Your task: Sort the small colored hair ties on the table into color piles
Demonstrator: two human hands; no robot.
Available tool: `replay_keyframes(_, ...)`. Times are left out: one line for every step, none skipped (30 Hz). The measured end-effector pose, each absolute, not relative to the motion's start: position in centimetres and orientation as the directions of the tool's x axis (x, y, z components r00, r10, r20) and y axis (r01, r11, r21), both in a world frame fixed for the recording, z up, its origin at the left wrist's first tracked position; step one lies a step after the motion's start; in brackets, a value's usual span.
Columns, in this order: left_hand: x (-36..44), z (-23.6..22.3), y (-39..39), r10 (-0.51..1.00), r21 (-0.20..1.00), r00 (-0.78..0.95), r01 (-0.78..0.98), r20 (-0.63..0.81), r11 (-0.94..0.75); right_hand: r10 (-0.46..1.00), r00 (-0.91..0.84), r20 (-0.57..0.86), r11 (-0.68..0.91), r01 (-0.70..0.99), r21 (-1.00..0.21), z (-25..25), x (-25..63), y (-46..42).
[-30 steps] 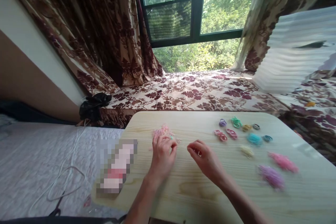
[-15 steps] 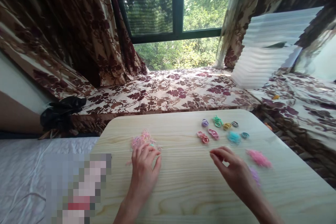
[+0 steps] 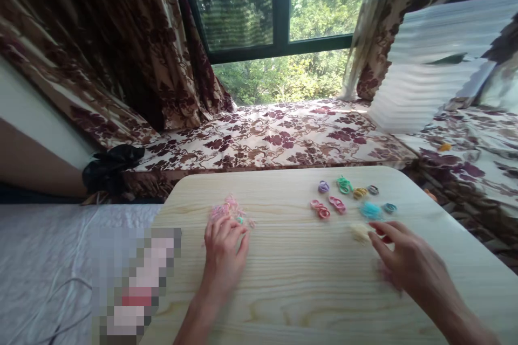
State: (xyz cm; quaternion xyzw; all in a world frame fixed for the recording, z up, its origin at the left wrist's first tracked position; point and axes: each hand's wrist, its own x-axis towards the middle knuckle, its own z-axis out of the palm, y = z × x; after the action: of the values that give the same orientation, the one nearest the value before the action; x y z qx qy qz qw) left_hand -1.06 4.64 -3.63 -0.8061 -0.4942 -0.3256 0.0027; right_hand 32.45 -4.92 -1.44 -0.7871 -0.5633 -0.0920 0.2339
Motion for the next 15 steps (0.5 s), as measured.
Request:
replay_keyframes(-1.3, -3.6, 4.7, 0.798, 0.315, 0.289, 0.806, 0.528, -0.501, 0.847, 0.331, 0.416, -0.229, 0.934, -0.276, -1.3, 32.0, -5.0)
replay_keyframes(-1.5, -3.5, 4.7, 0.802, 0.314, 0.279, 0.813, 0.528, -0.49, 0.854, 0.306, 0.42, -0.192, 0.937, -0.293, -1.2, 31.4, -4.9)
replay_keyframes(-1.7, -3.5, 4.7, 0.805, 0.314, 0.271, 0.818, 0.528, -0.482, 0.869, 0.268, 0.417, -0.135, 0.938, -0.32, -1.1, 30.5, -4.8)
replay_keyframes(-1.8, -3.5, 4.7, 0.809, 0.315, 0.267, 0.821, 0.524, -0.475, 0.884, 0.223, 0.41, -0.07, 0.932, -0.355, -1.1, 29.4, -4.5)
replay_keyframes(-1.9, -3.5, 4.7, 0.815, 0.318, 0.264, 0.825, 0.516, -0.468, 0.899, 0.173, 0.403, -0.001, 0.92, -0.392, -1.2, 28.2, -4.1)
replay_keyframes(-1.9, -3.4, 4.6, 0.821, 0.32, 0.264, 0.827, 0.506, -0.463, 0.913, 0.119, 0.389, 0.064, 0.902, -0.426, -1.4, 26.7, -3.6)
replay_keyframes(-1.8, -3.3, 4.5, 0.827, 0.322, 0.267, 0.828, 0.495, -0.46, 0.926, 0.067, 0.372, 0.118, 0.884, -0.452, -1.5, 25.3, -3.0)
replay_keyframes(-1.7, -3.2, 4.5, 0.832, 0.324, 0.27, 0.828, 0.485, -0.458, 0.935, 0.025, 0.355, 0.157, 0.867, -0.474, -1.7, 23.9, -2.3)
replay_keyframes(-1.5, -3.1, 4.5, 0.834, 0.324, 0.275, 0.827, 0.478, -0.458, 0.944, -0.015, 0.329, 0.185, 0.85, -0.494, -1.8, 22.5, -1.5)
replay_keyframes(-1.3, -3.0, 4.5, 0.837, 0.325, 0.278, 0.827, 0.472, -0.459, 0.954, -0.045, 0.295, 0.199, 0.833, -0.517, -1.9, 21.3, -0.5)
replay_keyframes(-1.1, -2.8, 4.6, 0.839, 0.325, 0.283, 0.827, 0.465, -0.459, 0.963, -0.069, 0.26, 0.205, 0.816, -0.54, -1.9, 20.2, 0.5)
replay_keyframes(-0.9, -2.6, 4.8, 0.841, 0.322, 0.29, 0.827, 0.457, -0.46, 0.971, -0.089, 0.22, 0.201, 0.803, -0.561, -1.9, 19.3, 1.5)
replay_keyframes(-0.7, -2.4, 4.9, 0.842, 0.316, 0.3, 0.828, 0.448, -0.463, 0.978, -0.101, 0.18, 0.188, 0.797, -0.574, -1.8, 18.5, 2.6)
replay_keyframes(-0.5, -2.3, 5.0, 0.842, 0.307, 0.314, 0.828, 0.438, -0.468, 0.984, -0.108, 0.141, 0.171, 0.797, -0.579, -1.7, 17.8, 3.6)
replay_keyframes(-0.3, -2.1, 5.1, 0.841, 0.297, 0.329, 0.828, 0.429, -0.476, 0.989, -0.11, 0.102, 0.149, 0.803, -0.577, -1.7, 17.2, 4.6)
